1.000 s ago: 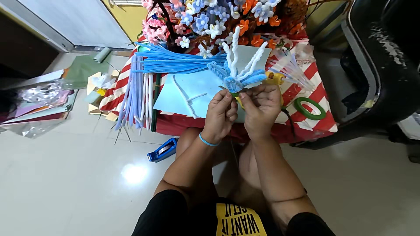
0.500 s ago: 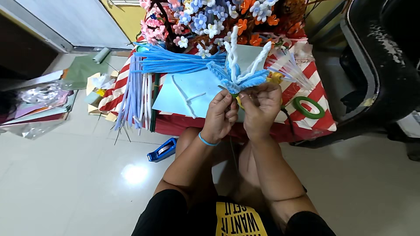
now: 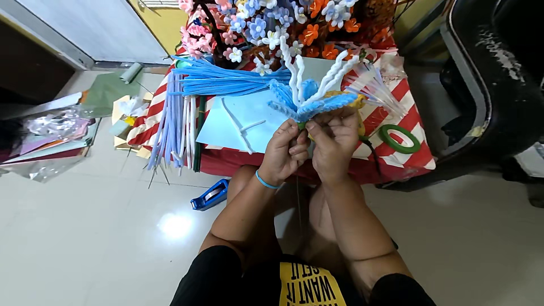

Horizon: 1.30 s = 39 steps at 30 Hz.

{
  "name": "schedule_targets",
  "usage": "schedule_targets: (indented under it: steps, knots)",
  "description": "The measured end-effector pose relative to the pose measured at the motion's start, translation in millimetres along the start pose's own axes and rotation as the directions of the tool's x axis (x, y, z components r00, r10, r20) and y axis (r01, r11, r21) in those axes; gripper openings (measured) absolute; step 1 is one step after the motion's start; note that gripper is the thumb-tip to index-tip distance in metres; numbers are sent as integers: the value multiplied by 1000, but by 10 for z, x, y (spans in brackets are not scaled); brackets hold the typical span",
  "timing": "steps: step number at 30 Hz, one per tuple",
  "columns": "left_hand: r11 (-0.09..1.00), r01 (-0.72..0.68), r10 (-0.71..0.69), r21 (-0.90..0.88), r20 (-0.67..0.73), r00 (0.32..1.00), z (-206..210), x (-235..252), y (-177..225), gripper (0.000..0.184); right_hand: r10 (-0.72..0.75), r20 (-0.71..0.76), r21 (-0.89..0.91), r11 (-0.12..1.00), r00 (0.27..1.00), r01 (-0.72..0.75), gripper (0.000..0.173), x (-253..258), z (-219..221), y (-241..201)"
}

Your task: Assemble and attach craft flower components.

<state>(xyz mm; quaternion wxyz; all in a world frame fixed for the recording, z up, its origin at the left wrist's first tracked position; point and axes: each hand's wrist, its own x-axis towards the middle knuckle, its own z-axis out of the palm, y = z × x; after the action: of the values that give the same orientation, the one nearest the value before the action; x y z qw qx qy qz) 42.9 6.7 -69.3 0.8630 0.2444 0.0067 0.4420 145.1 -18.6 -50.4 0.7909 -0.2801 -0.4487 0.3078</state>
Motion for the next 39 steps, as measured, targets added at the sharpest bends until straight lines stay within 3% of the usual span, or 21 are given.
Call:
schedule_targets:
  steps: [8,15,20,24,27,31,35,39]
  knots:
    - [1000,17,-17,-9,-6,1000,8,1,-18,22,-6,-6,8,1000,1000,6,41,5,-12,-1]
    - [996,81,-78,-47,72,994,-66,9,50,14,240,105,137,958,965,-253,46,54,-38,-43]
    - [989,150,-150,-2,51,987,-78,32,98,15,256,102,148,952,961,-269,42,52,-53,-33]
    - [987,46,-44,155,-17,999,-14,14,56,16,223,89,173,956,971,-236,40,50,-53,-35]
    - [942,-113,145,316,-80,986,44,9,-14,11,201,65,155,966,977,-209,39,53,-61,-30]
    - [855,-308,347,417,-21,937,42,11,-60,16,149,-7,72,986,989,-148,45,38,-47,2]
    - [804,-368,430,468,-30,902,38,3,-88,8,0,-16,-71,997,1000,-1,46,-3,-5,57]
    - [789,-372,462,489,-73,884,50,0,-100,11,-33,-3,-98,995,999,32,47,-22,44,31]
